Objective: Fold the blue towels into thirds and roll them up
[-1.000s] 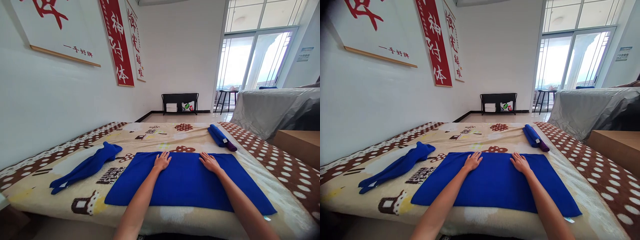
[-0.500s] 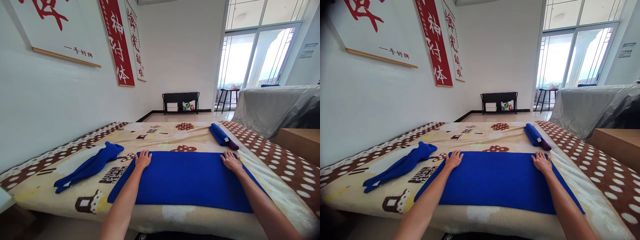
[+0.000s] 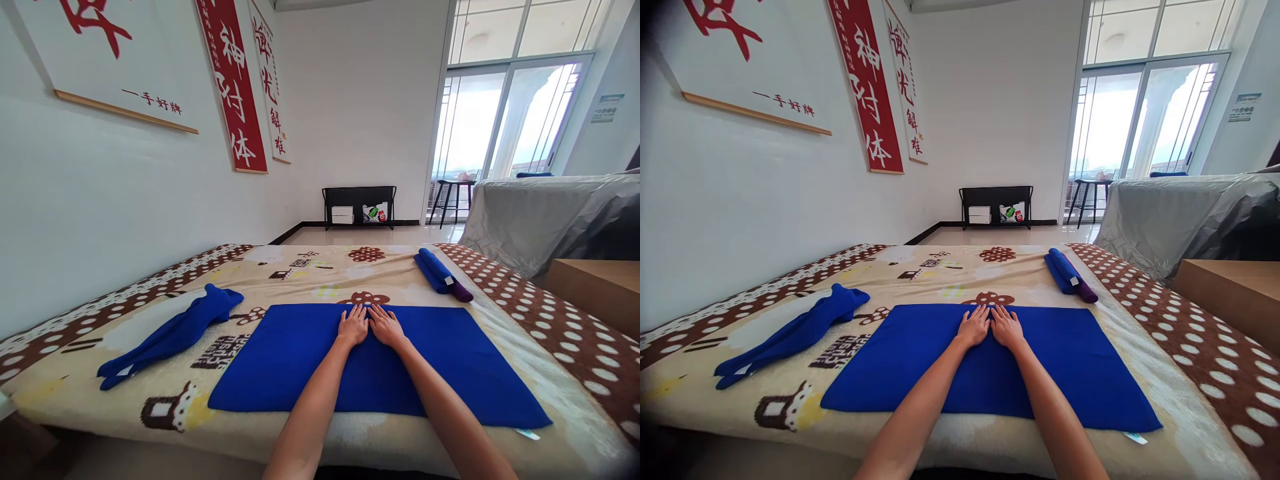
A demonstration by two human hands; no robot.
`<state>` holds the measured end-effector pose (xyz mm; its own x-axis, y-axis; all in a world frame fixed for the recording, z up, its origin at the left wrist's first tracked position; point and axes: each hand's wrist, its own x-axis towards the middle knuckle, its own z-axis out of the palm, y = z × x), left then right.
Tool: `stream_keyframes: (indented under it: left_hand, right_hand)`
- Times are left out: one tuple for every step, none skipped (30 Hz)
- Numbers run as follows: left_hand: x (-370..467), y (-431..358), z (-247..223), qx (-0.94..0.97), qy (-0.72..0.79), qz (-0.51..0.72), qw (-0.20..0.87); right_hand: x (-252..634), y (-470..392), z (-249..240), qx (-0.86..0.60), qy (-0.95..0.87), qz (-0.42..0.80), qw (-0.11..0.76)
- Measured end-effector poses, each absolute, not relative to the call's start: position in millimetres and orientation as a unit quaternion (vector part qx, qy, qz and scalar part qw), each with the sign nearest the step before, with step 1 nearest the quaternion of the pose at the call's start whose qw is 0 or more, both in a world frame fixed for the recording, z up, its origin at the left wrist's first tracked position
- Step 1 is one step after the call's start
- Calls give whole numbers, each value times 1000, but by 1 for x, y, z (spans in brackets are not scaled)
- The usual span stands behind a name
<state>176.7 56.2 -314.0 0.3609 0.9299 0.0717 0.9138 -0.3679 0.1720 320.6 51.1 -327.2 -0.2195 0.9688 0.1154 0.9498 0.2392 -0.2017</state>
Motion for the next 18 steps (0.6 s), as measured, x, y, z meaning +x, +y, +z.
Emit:
stream_keyframes:
  left_hand:
    - [173,57,-314,821,564,80,50]
    - [169,59,-315,818,567,80,49]
    - [165,60,-315,816,570,81,47]
    - [159,62,-315,815,572,81,46]
    - [153,64,-315,814,573,82,43]
    - [145,65,-315,814,574,82,40]
    - [137,67,-315,813,575,82,37]
    - [128,68,-315,812,578,81,34]
    - [118,70,-315,809,581,80,31]
    - [108,71,-315,806,586,78,29]
    - [97,73,-315,802,592,76,26]
    - [85,74,-315,797,600,74,24]
    - [73,75,-315,791,608,73,23]
    - [61,77,-315,784,616,71,20]
    - [49,78,-314,777,626,70,18]
    - [36,79,-313,768,636,69,16]
    - [23,80,-313,760,647,67,15]
    - [10,80,-312,750,658,66,14]
  right_hand:
    - [325,51,-327,-618,-777,44,109]
    - [330,51,-327,-621,-775,44,108]
    - [335,51,-327,-622,-774,43,108]
    - [341,51,-327,-622,-775,42,107]
    - [347,51,-327,-620,-776,41,106]
    - [354,51,-327,-618,-778,40,104]
    - [361,51,-328,-618,-779,39,102]
    - [370,51,-328,-620,-777,38,100]
    - [379,51,-329,-625,-774,38,98]
    - [390,51,-331,-632,-768,37,96]
    - [401,51,-332,-641,-761,35,94]
    - [414,51,-334,-651,-753,34,92]
    - [426,51,-336,-661,-744,32,91]
    - [440,50,-338,-671,-736,29,89]
    - [454,49,-340,-681,-726,27,87]
    - [468,47,-341,-692,-717,24,86]
    - [483,45,-343,-702,-707,22,85]
    - [497,42,-344,-712,-697,20,84]
